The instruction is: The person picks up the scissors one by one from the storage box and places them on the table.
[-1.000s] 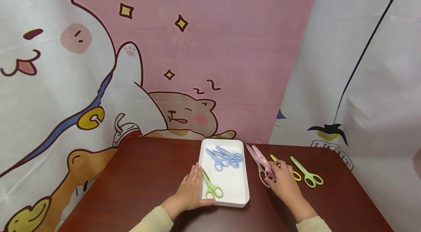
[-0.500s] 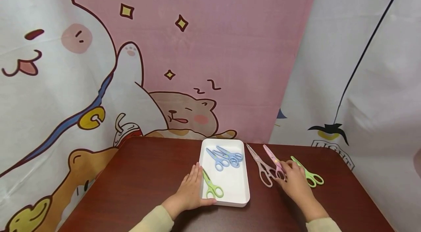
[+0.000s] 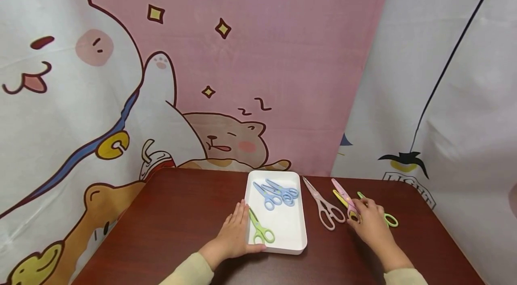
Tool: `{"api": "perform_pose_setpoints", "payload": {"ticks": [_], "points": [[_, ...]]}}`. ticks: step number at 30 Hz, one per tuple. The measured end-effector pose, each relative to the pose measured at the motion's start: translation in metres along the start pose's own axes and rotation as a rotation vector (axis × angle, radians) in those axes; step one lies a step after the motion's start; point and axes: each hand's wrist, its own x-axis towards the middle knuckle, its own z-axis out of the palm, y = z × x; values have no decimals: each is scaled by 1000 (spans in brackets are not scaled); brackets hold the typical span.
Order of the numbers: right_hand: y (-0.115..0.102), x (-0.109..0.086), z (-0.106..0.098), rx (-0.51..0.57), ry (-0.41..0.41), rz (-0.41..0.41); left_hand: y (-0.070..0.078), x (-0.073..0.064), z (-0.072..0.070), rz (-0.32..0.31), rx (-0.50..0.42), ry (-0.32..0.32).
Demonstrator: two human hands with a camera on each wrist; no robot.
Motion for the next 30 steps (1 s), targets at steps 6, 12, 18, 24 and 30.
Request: {"api": "perform_pose_setpoints", "payload": {"ticks": [6, 12, 18, 24, 30], "points": [[8, -1, -2, -12, 20, 2, 0, 0, -2, 4, 8, -1], [18, 0, -5, -30, 24, 24, 1, -1, -4, 15, 19, 16], [27, -1, -10, -34, 6, 50, 3, -4, -8, 16, -1, 5], [36, -3, -14, -37, 31, 33, 6, -6, -16, 8, 8, -20], [44, -4, -18, -50, 42, 26, 7, -5, -17, 10, 37, -20]]}}
